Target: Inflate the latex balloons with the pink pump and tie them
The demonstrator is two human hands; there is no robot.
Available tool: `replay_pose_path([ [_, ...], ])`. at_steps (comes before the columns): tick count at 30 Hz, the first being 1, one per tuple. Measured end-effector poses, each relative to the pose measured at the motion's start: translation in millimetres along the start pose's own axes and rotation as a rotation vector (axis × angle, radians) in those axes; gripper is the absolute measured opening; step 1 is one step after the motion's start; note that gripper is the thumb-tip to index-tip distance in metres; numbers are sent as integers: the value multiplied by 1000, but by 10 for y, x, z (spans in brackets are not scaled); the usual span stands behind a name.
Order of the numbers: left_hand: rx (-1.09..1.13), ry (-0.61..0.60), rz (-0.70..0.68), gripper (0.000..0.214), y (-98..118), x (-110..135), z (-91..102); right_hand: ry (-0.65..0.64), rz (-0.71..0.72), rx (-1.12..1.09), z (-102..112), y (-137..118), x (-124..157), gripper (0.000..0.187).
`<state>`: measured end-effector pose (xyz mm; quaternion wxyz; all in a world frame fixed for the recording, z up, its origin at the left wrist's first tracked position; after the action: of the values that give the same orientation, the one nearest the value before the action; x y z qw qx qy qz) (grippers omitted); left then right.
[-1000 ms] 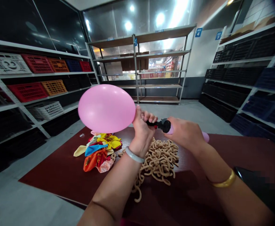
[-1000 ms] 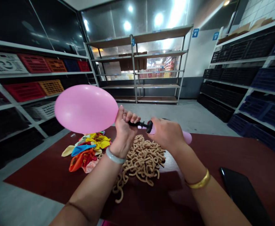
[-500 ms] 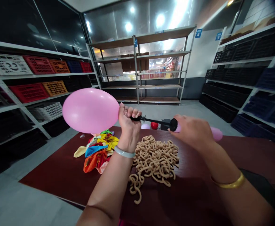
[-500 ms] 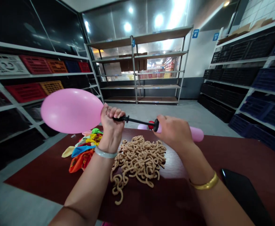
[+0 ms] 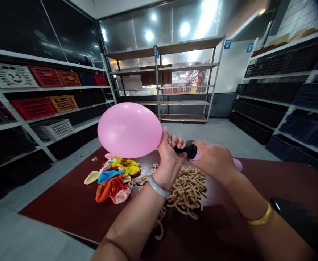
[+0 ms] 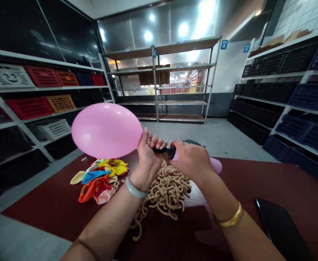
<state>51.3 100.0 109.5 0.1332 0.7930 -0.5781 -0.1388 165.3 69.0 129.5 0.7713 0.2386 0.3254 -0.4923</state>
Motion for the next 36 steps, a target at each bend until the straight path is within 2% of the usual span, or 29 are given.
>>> replay_pose_path([
  [2,-11,-5,-29,52,181,-41,-29,2,-2,-16,-1,45,-15,33],
  [8,16,-32,-210,52,964,-123,-94,-70,10,-25,3,320,-69,40],
  [11,26,-32,-253,53,1115,-124,-98,-87,-14,2,19,425,-77,41],
  [15,43,-48,-228,53,953,-108,-122,-28,-19,65,100,380,-68,39],
  [22,70,-112,-71,50,188,67,-168,27,20,98,207,112,-29,27],
  [25,66,-99,-12,51,-26,110,-129,18,33,90,195,42,-14,29],
  [32,31,-13,43,50,-87,-40,39,-44,16,38,-6,16,-1,34],
  [34,11,11,44,49,-8,-130,79,-72,3,33,-80,55,-6,36],
  [36,2,23,14,49,173,-217,93,-97,-5,29,-124,123,-15,38],
])
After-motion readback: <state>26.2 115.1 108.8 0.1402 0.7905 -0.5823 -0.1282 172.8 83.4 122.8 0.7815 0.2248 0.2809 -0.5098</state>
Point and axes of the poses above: each hand's wrist, its own x-axis away from the middle knuckle, its own z-axis out of the back of the hand, y = z × x, the point moved 10 cm from there along -x, towards the middle knuckle, and after that the axes turned 12 degrees about y, right-handed, at the moved point
